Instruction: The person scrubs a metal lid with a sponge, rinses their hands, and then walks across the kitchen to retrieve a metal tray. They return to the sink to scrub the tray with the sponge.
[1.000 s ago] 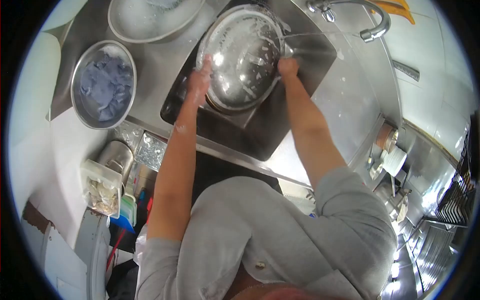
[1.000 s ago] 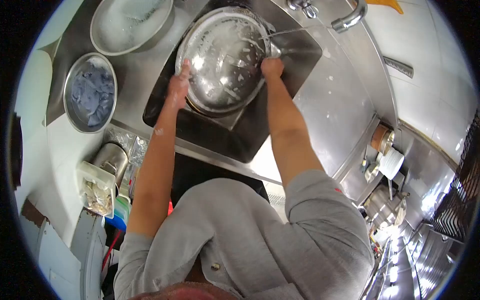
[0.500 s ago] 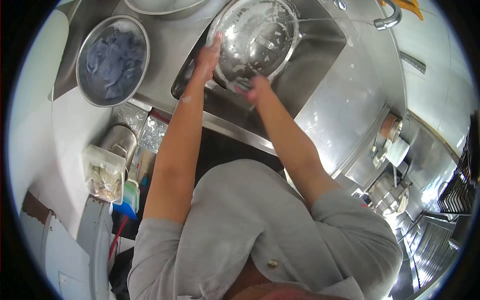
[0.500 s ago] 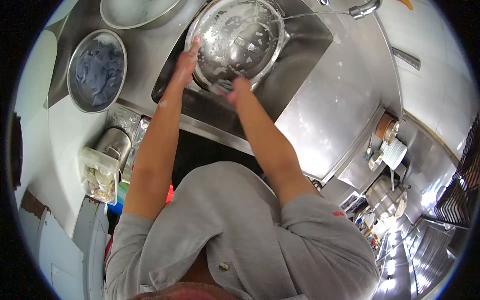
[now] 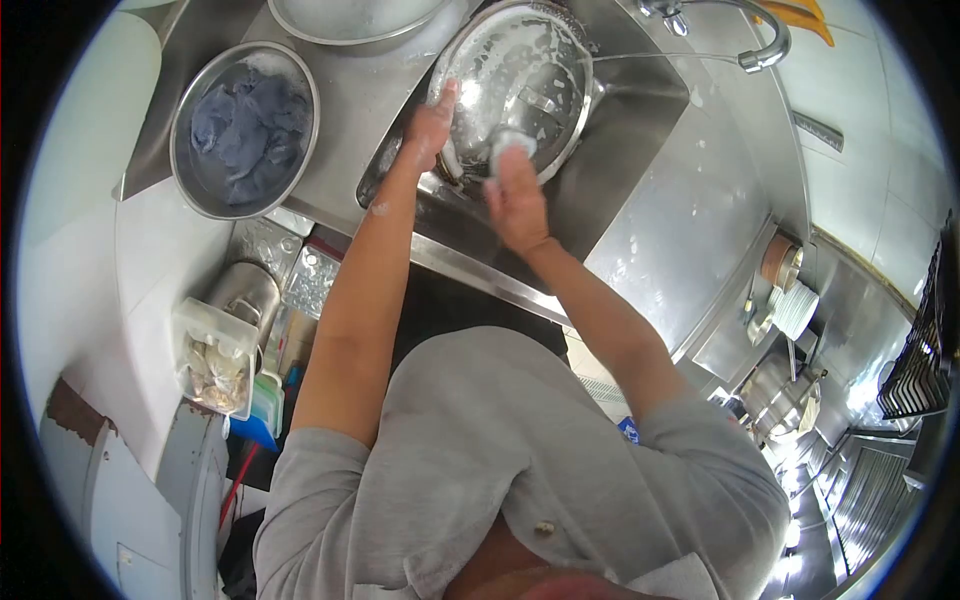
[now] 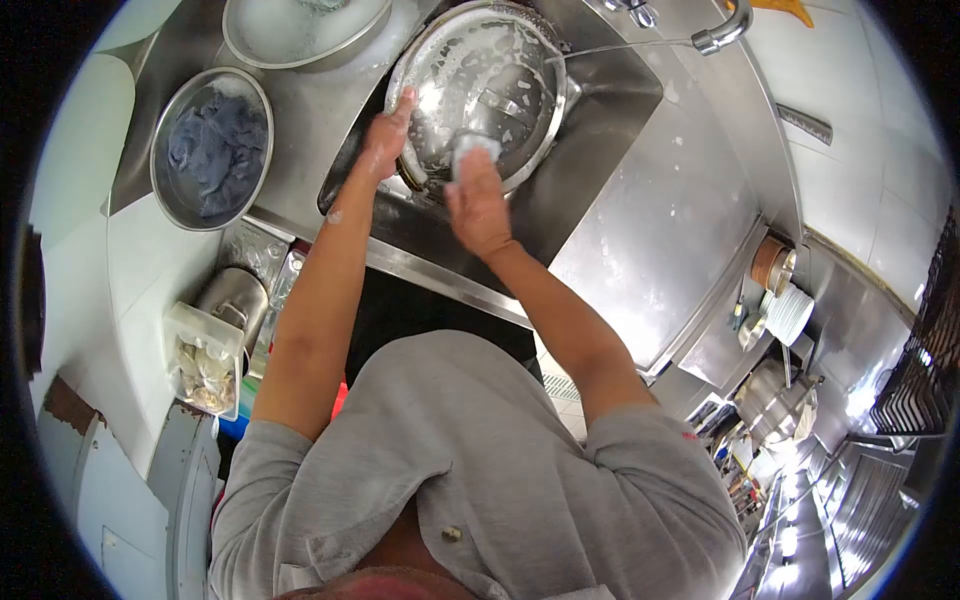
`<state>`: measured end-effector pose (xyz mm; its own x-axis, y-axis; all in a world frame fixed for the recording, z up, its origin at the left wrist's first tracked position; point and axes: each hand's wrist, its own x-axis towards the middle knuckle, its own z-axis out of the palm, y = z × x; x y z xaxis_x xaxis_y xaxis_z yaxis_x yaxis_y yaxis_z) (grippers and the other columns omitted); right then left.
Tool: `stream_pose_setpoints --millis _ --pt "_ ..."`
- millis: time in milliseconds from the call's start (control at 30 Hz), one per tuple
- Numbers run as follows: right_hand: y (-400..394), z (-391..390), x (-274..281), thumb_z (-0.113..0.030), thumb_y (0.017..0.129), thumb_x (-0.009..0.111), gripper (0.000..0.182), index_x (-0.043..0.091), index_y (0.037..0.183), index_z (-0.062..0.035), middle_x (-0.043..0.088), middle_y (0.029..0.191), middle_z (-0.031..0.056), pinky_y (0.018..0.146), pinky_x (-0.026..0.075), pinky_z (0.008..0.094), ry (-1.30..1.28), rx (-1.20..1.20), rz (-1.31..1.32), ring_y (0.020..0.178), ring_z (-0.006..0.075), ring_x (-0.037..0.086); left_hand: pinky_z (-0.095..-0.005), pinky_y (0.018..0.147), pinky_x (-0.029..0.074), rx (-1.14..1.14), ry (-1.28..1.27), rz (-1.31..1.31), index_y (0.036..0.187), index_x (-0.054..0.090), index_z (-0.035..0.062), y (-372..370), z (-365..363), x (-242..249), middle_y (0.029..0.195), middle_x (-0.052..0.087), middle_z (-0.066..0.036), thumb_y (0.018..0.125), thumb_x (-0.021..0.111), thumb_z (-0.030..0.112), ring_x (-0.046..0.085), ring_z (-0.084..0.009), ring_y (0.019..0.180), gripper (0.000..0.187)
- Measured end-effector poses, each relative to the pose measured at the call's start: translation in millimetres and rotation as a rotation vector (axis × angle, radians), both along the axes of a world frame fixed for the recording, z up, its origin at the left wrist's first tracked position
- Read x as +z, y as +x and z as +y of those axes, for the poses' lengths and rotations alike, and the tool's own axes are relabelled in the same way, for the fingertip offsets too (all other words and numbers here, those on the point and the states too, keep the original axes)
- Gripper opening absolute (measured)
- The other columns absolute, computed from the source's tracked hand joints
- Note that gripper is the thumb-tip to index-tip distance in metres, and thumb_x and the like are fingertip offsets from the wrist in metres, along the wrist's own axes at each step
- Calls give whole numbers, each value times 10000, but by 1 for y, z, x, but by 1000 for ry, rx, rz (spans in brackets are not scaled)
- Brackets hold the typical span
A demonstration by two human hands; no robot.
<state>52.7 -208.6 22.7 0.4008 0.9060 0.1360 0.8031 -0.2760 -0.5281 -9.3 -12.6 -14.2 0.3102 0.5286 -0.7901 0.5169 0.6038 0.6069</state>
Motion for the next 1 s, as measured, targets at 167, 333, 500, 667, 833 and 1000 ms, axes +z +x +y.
stream_pose_setpoints --millis 167,333,500,667,833,1000 --pt "46 56 -18 -32 836 583 541 478 1361 46 458 1418 266 1147 285 515 93 444 -132 1346 431 415 -430 1047 398 13 -43 -59 1343 446 -154 -4 3 3 1405 472 -304 836 493 775 477 -357 1312 1059" --pt "76 131 -34 -2 809 533 547 493 1353 34 495 1381 268 1107 319 541 278 1 -225 1302 436 454 -431 1063 382 263 -202 -274 1425 351 -126 1 -10 9 1439 450 -258 836 426 816 470 -329 1305 1114" --pt "35 57 2 -2 779 577 526 560 1304 18 520 1388 227 1133 302 521 42 537 -60 1321 402 467 -418 1130 310 206 -331 -336 1521 215 -34 -1 0 23 1525 332 -222 853 344 828 396 -299 1370 1098" --pt "69 135 4 26 749 640 254 672 1000 32 629 1186 202 993 470 482 325 189 -111 1119 358 613 -427 1072 371 274 -364 -305 1448 303 -133 2 -4 -5 1473 401 -248 786 369 886 442 -303 1325 1216" --pt "66 94 11 0 777 632 147 660 921 9 641 1110 181 913 508 396 187 653 -190 1032 329 630 -444 1099 354 226 -321 -298 1449 259 -151 0 2 -4 1494 364 -264 785 391 878 409 -333 1361 1233" --pt "131 179 -6 -58 841 616 100 673 920 -37 671 1007 182 848 527 424 205 43 15 937 375 646 -435 1124 311 268 -333 -280 1461 251 -140 -4 -13 12 1512 340 -269 803 355 873 375 -341 1387 1212"
